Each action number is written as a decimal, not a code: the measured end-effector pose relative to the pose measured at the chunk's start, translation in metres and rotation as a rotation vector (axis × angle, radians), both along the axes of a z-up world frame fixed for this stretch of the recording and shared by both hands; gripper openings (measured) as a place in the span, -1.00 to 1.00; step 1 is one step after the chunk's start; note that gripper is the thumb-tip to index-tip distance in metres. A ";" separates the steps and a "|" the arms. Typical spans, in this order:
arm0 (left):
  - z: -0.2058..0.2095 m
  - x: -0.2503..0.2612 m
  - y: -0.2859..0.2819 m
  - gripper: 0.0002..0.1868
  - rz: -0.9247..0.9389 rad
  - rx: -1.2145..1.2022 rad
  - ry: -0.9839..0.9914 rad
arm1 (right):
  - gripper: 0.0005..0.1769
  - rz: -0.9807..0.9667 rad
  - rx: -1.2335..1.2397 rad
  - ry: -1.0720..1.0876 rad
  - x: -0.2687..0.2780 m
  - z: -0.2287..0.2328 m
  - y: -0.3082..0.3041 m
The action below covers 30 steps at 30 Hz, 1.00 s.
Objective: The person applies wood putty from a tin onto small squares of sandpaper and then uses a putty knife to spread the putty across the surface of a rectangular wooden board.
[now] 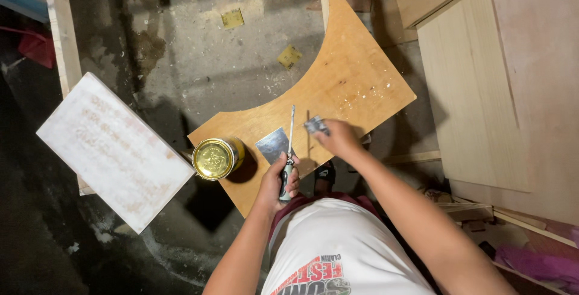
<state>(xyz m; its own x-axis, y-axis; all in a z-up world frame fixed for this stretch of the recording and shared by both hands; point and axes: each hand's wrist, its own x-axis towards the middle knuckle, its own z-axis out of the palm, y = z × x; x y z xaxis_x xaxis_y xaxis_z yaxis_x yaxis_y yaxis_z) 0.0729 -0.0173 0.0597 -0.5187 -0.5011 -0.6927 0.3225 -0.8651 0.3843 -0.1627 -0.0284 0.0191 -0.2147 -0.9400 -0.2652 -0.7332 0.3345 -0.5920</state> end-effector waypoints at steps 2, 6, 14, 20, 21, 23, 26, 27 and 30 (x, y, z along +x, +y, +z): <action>0.014 -0.004 -0.001 -0.53 0.007 -0.033 -0.009 | -0.57 -0.018 0.144 0.071 -0.022 0.012 -0.013; 0.014 0.002 0.007 -0.55 0.026 -0.055 -0.018 | -0.63 -0.238 0.145 0.363 -0.149 -0.030 -0.022; 0.011 -0.019 0.015 -0.58 -0.009 -0.033 -0.087 | -0.71 -0.188 -0.021 0.198 -0.099 -0.012 -0.015; 0.005 -0.032 0.010 -0.59 -0.086 -0.080 -0.135 | -0.58 -0.466 0.012 0.409 -0.276 -0.080 0.001; 0.007 -0.033 0.012 -0.59 -0.100 -0.086 -0.154 | -0.71 -0.572 0.007 0.648 -0.306 -0.070 0.012; 0.004 -0.036 0.015 -0.60 -0.106 -0.084 -0.166 | -0.71 -0.522 -0.048 0.484 -0.258 -0.044 0.005; 0.007 -0.046 0.015 -0.61 -0.122 -0.076 -0.170 | -0.61 -0.382 -0.050 0.227 -0.230 -0.039 0.005; 0.010 -0.048 0.017 -0.60 -0.134 -0.068 -0.162 | -0.51 -0.295 0.002 0.135 -0.226 -0.043 0.009; 0.000 -0.055 0.019 -0.61 -0.141 -0.056 -0.144 | -0.75 -0.740 -0.101 0.354 -0.278 -0.062 0.039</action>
